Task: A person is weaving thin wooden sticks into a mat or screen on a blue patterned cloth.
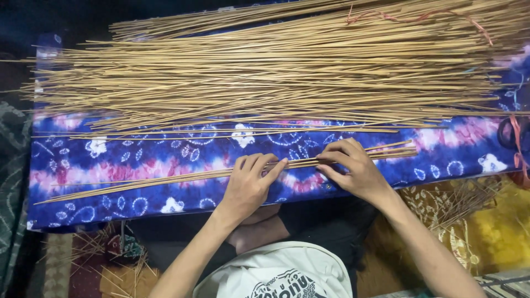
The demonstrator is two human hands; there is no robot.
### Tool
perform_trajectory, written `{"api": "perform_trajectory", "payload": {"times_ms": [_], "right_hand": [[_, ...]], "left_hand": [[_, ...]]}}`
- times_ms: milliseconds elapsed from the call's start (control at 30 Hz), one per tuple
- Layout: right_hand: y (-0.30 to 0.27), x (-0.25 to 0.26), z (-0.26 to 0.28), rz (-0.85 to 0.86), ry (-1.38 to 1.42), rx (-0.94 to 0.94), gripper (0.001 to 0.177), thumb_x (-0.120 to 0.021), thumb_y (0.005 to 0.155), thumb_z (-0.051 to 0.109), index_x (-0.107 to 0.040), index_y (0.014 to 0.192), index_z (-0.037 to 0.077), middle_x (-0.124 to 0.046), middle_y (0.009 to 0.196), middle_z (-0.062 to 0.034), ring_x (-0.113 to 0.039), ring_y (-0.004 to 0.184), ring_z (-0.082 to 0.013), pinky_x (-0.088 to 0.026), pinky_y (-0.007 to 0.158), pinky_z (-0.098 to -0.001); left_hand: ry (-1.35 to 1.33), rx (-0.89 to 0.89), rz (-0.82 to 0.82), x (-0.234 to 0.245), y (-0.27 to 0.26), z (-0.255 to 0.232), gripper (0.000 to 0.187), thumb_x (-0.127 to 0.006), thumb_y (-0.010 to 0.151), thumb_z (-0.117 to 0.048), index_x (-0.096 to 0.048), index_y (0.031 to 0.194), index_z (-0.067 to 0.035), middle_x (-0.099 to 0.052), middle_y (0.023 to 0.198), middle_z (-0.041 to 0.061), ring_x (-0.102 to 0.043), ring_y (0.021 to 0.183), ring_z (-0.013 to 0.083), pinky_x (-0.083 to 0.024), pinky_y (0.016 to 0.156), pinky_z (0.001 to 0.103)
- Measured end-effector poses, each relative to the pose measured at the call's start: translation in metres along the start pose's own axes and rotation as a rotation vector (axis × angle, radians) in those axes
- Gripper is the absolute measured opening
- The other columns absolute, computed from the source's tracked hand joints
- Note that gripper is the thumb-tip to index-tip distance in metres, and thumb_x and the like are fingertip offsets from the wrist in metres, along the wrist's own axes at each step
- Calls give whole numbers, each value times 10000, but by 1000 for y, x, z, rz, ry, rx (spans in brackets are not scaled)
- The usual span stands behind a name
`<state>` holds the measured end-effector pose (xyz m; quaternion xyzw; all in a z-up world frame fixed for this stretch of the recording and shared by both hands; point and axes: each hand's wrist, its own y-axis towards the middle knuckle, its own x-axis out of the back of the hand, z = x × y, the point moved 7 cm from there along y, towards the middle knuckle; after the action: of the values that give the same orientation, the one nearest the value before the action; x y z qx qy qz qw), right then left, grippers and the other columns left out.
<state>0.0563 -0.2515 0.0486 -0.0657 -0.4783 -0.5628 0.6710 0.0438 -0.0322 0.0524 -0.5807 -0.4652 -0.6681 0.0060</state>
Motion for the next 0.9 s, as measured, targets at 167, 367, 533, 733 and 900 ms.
{"api": "perform_trajectory", "payload": {"times_ms": [167, 367, 533, 733, 900], "right_hand": [[4, 4, -3, -9, -46, 26, 146, -785, 901, 193, -757, 1041, 163, -728, 1047, -30, -673, 992, -284, -519, 895, -411], [27, 14, -26, -88, -366, 64, 131, -767, 955, 178, -743, 1082, 168, -702, 1056, -7, -652, 1003, -261, -499, 884, -400], [36, 6, -35, -68, -500, 85, 88, -750, 970, 191, -728, 1055, 186, -693, 1044, 25, -649, 1005, -225, -485, 868, -365], [37, 16, -26, -134, -352, 113, 77, -695, 1011, 100, -700, 1085, 119, -683, 958, -31, -685, 897, -277, -527, 814, -390], [46, 26, -1, -191, -235, 152, 69, -661, 1033, 95, -697, 1092, 95, -658, 929, -67, -669, 848, -321, -533, 768, -421]], "left_hand": [[-41, 13, -14, 4, 14, 4, 317, -569, 997, -128, -659, 1295, -186, -636, 1128, 68, -619, 1005, 264, -462, 863, 392], [65, 60, -52, -3, 40, 42, 240, -690, 931, -160, -700, 1170, -185, -649, 1078, 40, -634, 959, 257, -464, 818, 397], [117, 62, -6, -22, 48, 58, 274, -765, 847, -172, -694, 1112, -158, -637, 1069, 43, -629, 971, 262, -461, 813, 405], [84, 30, -95, -3, 60, 50, 163, -725, 914, -126, -693, 1072, -148, -652, 1032, 41, -650, 924, 251, -478, 790, 369], [39, -32, -184, 26, 79, 36, 99, -683, 971, -168, -692, 1068, -150, -650, 954, 4, -638, 823, 216, -473, 724, 343]]}}
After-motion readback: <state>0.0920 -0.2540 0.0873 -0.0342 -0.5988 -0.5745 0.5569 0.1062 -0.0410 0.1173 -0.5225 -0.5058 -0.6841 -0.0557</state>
